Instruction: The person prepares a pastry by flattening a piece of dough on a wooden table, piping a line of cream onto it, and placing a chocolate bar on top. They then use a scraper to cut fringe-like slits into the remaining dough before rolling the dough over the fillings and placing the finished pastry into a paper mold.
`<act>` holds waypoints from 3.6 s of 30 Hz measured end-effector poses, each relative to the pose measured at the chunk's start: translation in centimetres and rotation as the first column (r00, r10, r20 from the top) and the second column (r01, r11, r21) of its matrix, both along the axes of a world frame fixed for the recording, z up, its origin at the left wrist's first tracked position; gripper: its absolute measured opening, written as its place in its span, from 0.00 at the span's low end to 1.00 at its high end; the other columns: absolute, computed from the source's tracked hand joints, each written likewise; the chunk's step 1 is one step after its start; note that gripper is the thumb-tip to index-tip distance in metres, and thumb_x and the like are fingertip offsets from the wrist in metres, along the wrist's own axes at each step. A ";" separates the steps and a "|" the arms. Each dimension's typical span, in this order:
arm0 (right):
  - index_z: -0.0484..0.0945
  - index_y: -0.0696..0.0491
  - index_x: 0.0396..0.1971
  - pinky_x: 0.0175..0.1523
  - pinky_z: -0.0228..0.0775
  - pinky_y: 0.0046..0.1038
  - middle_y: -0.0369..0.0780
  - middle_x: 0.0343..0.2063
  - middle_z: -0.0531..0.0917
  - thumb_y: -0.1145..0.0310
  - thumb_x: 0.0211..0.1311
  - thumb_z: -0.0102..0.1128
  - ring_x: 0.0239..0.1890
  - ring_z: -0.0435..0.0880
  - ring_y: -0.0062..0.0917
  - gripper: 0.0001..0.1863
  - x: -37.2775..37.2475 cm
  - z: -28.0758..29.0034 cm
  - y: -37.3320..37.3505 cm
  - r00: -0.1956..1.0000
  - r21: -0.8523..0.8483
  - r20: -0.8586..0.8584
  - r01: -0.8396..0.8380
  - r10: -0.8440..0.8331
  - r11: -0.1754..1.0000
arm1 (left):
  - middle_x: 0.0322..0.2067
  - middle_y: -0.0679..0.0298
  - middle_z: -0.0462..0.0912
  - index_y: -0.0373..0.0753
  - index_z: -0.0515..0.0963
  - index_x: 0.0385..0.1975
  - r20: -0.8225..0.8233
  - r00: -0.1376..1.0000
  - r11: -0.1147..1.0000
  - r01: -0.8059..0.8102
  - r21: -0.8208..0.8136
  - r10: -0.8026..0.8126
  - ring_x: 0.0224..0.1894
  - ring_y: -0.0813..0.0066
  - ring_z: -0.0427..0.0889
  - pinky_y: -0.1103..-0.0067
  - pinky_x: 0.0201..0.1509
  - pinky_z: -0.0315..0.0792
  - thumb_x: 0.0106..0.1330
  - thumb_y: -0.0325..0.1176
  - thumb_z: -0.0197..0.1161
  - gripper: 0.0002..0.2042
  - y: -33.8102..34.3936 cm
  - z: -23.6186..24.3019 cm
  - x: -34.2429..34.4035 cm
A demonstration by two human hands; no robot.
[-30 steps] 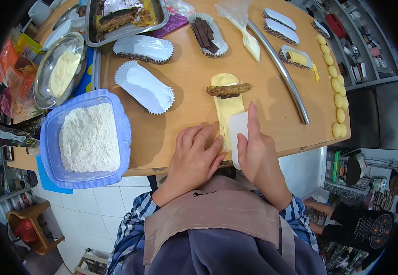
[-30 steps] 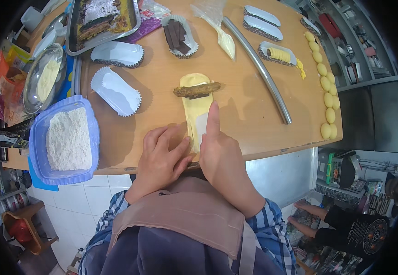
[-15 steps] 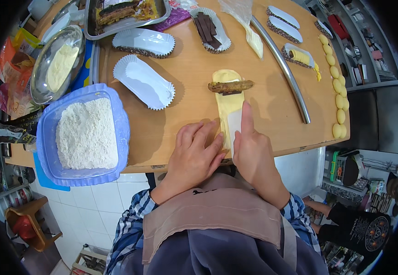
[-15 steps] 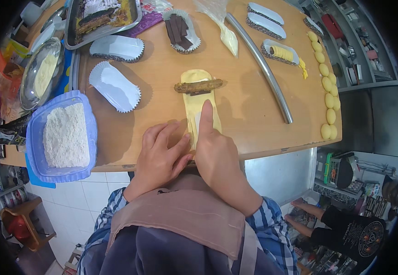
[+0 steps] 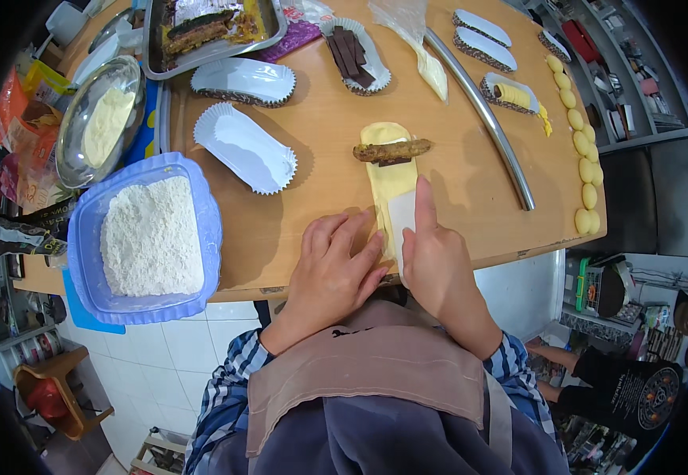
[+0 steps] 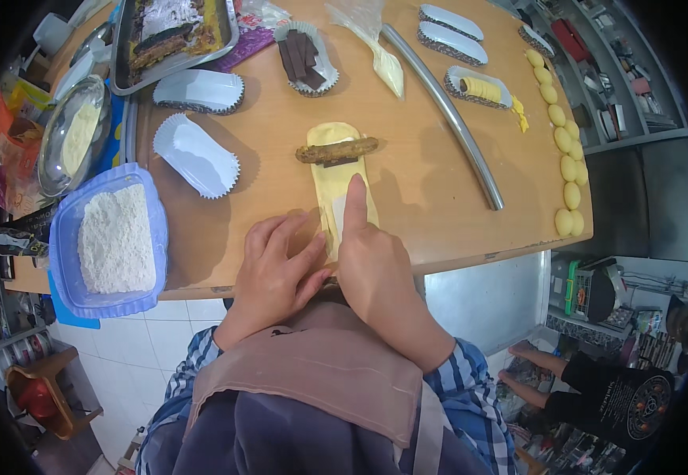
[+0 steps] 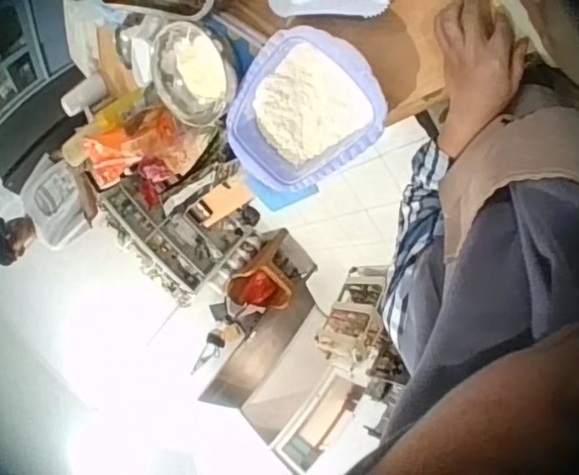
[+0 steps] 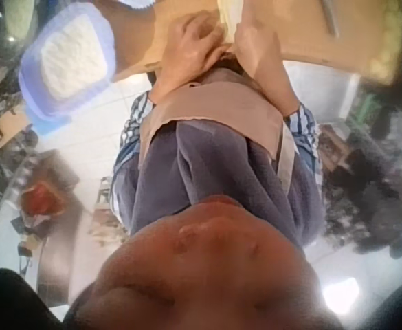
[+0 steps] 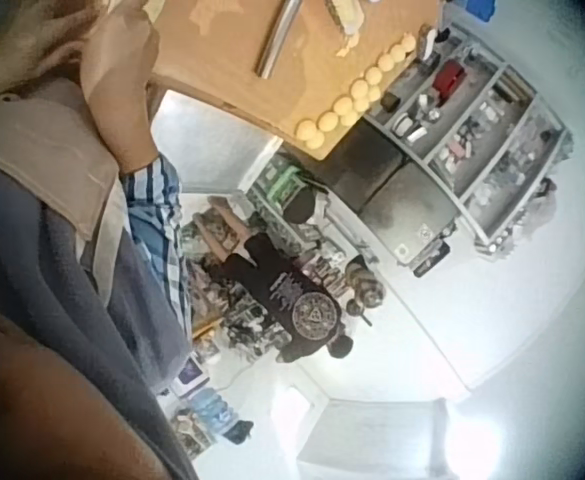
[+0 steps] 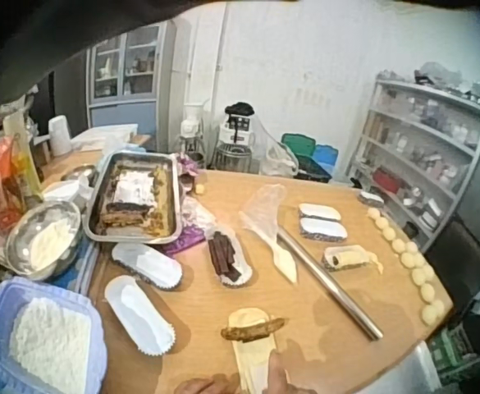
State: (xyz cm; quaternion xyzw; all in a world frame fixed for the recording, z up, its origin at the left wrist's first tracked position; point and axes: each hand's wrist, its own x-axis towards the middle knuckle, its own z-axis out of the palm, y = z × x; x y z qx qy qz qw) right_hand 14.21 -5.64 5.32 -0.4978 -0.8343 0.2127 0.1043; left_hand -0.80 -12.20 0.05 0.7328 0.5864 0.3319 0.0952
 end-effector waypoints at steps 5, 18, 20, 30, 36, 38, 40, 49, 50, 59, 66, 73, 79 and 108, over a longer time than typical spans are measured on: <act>0.49 0.66 0.67 0.29 0.68 0.45 0.56 0.19 0.78 0.78 0.59 0.54 0.22 0.79 0.51 0.37 0.9 1.5 -0.6 0.997 -0.030 -0.079 -0.006 0.004 1.000 | 0.55 0.55 0.71 0.42 0.80 0.46 0.003 1.000 1.000 0.005 -0.009 -0.005 0.56 0.51 0.67 0.61 0.58 0.66 0.49 0.37 0.72 0.22 -0.1 0.0 -0.1; 0.49 0.68 0.67 0.28 0.67 0.44 0.56 0.19 0.77 0.79 0.60 0.53 0.22 0.78 0.51 0.36 1.1 1.0 -0.3 0.993 0.006 -0.112 0.044 -0.043 0.999 | 0.56 0.56 0.71 0.40 0.79 0.47 0.000 0.998 0.998 0.067 -0.008 -0.067 0.57 0.55 0.66 0.59 0.62 0.61 0.51 0.42 0.70 0.23 0.1 0.0 -0.2; 0.49 0.68 0.67 0.28 0.67 0.44 0.56 0.19 0.78 0.79 0.60 0.53 0.22 0.79 0.51 0.36 1.1 0.8 -0.2 0.993 0.039 -0.115 0.037 -0.033 0.999 | 0.56 0.56 0.70 0.40 0.79 0.47 0.011 0.997 0.998 0.070 -0.004 -0.070 0.57 0.55 0.66 0.59 0.62 0.61 0.51 0.42 0.70 0.23 0.1 0.0 -0.3; 0.47 0.70 0.66 0.28 0.70 0.43 0.54 0.19 0.79 0.79 0.55 0.56 0.22 0.80 0.49 0.40 0.4 0.4 0.4 1.000 0.016 -0.001 0.007 -0.007 1.000 | 0.56 0.57 0.70 0.40 0.79 0.46 0.014 0.998 0.998 0.054 -0.027 -0.054 0.57 0.55 0.66 0.60 0.62 0.61 0.51 0.41 0.71 0.23 0.0 0.0 -0.3; 0.47 0.70 0.66 0.28 0.71 0.43 0.54 0.19 0.79 0.79 0.54 0.56 0.22 0.80 0.49 0.41 0.5 -0.1 0.7 0.998 0.023 0.067 -0.006 0.004 1.000 | 0.54 0.54 0.71 0.44 0.80 0.47 -0.024 0.998 0.998 0.053 -0.022 -0.054 0.57 0.51 0.66 0.60 0.59 0.64 0.49 0.42 0.72 0.23 0.1 0.1 -0.2; 0.49 0.66 0.67 0.27 0.69 0.44 0.53 0.17 0.77 0.80 0.58 0.54 0.21 0.79 0.49 0.37 0.4 -0.2 0.5 0.999 0.044 0.029 0.020 -0.022 0.999 | 0.54 0.54 0.71 0.44 0.80 0.47 -0.017 0.999 0.999 0.047 -0.012 -0.047 0.57 0.50 0.66 0.59 0.59 0.64 0.50 0.42 0.72 0.23 0.2 0.1 -0.3; 0.48 0.66 0.67 0.27 0.70 0.45 0.53 0.18 0.78 0.80 0.58 0.53 0.21 0.79 0.49 0.38 0.4 0.2 -0.2 0.999 0.015 0.049 -0.002 0.001 1.000 | 0.54 0.54 0.71 0.44 0.80 0.47 -0.019 0.999 0.999 0.046 -0.016 -0.046 0.57 0.50 0.66 0.60 0.59 0.64 0.50 0.42 0.72 0.23 0.1 0.1 -0.2; 0.48 0.66 0.67 0.27 0.70 0.44 0.53 0.17 0.78 0.79 0.59 0.54 0.20 0.79 0.49 0.38 0.8 -0.4 -0.4 0.995 0.030 0.081 0.052 -0.055 0.998 | 0.55 0.53 0.71 0.43 0.80 0.46 -0.006 0.999 0.999 0.038 -0.029 -0.038 0.57 0.50 0.66 0.60 0.59 0.64 0.50 0.41 0.72 0.22 0.0 0.2 -0.1; 0.48 0.66 0.67 0.27 0.70 0.44 0.53 0.17 0.78 0.79 0.59 0.54 0.20 0.79 0.49 0.38 0.8 -0.4 -0.3 0.995 0.028 0.080 0.052 -0.054 0.998 | 0.55 0.53 0.71 0.43 0.80 0.46 0.002 0.999 0.999 0.036 -0.036 -0.036 0.57 0.50 0.66 0.60 0.59 0.64 0.50 0.41 0.72 0.22 0.0 0.2 0.0; 0.47 0.70 0.66 0.29 0.71 0.44 0.55 0.21 0.79 0.79 0.55 0.57 0.23 0.80 0.51 0.41 2.4 2.2 -0.6 0.999 -0.032 -0.027 -0.030 0.029 0.999 | 0.55 0.53 0.71 0.42 0.80 0.46 -0.002 1.000 0.999 0.027 -0.027 -0.027 0.56 0.51 0.67 0.61 0.59 0.65 0.50 0.41 0.72 0.22 -0.1 0.1 -0.1; 0.48 0.66 0.67 0.29 0.70 0.45 0.55 0.21 0.79 0.78 0.59 0.54 0.23 0.80 0.51 0.38 2.5 2.3 -0.3 0.992 0.020 -0.083 0.095 -0.093 0.995 | 0.56 0.56 0.70 0.40 0.79 0.46 0.020 1.000 0.999 0.025 -0.027 -0.024 0.56 0.53 0.66 0.60 0.61 0.62 0.51 0.39 0.71 0.21 0.0 0.2 0.0; 0.47 0.69 0.67 0.29 0.70 0.43 0.53 0.20 0.79 0.78 0.59 0.54 0.22 0.80 0.48 0.38 2.0 1.2 0.2 0.997 0.048 -0.067 0.047 -0.044 0.998 | 0.56 0.54 0.71 0.43 0.80 0.46 -0.001 1.000 0.999 0.018 -0.037 -0.018 0.56 0.50 0.67 0.62 0.59 0.66 0.51 0.41 0.72 0.22 0.0 0.2 -0.2; 0.51 0.65 0.67 0.28 0.69 0.44 0.55 0.20 0.78 0.79 0.59 0.53 0.22 0.79 0.51 0.36 1.7 -0.1 0.7 0.996 0.028 -0.074 0.057 -0.055 0.998 | 0.55 0.54 0.71 0.43 0.81 0.46 -0.009 1.000 0.999 0.014 -0.032 -0.014 0.56 0.51 0.67 0.63 0.59 0.67 0.50 0.41 0.72 0.22 0.0 0.2 -0.2; 0.51 0.64 0.67 0.33 0.70 0.45 0.56 0.25 0.80 0.78 0.58 0.53 0.26 0.80 0.53 0.36 3.0 2.1 -0.9 0.999 -0.042 0.012 0.042 -0.042 0.998 | 0.56 0.54 0.70 0.42 0.80 0.47 -0.042 0.999 0.999 0.005 -0.044 -0.007 0.57 0.49 0.66 0.62 0.60 0.66 0.50 0.40 0.72 0.22 -0.1 0.1 -0.2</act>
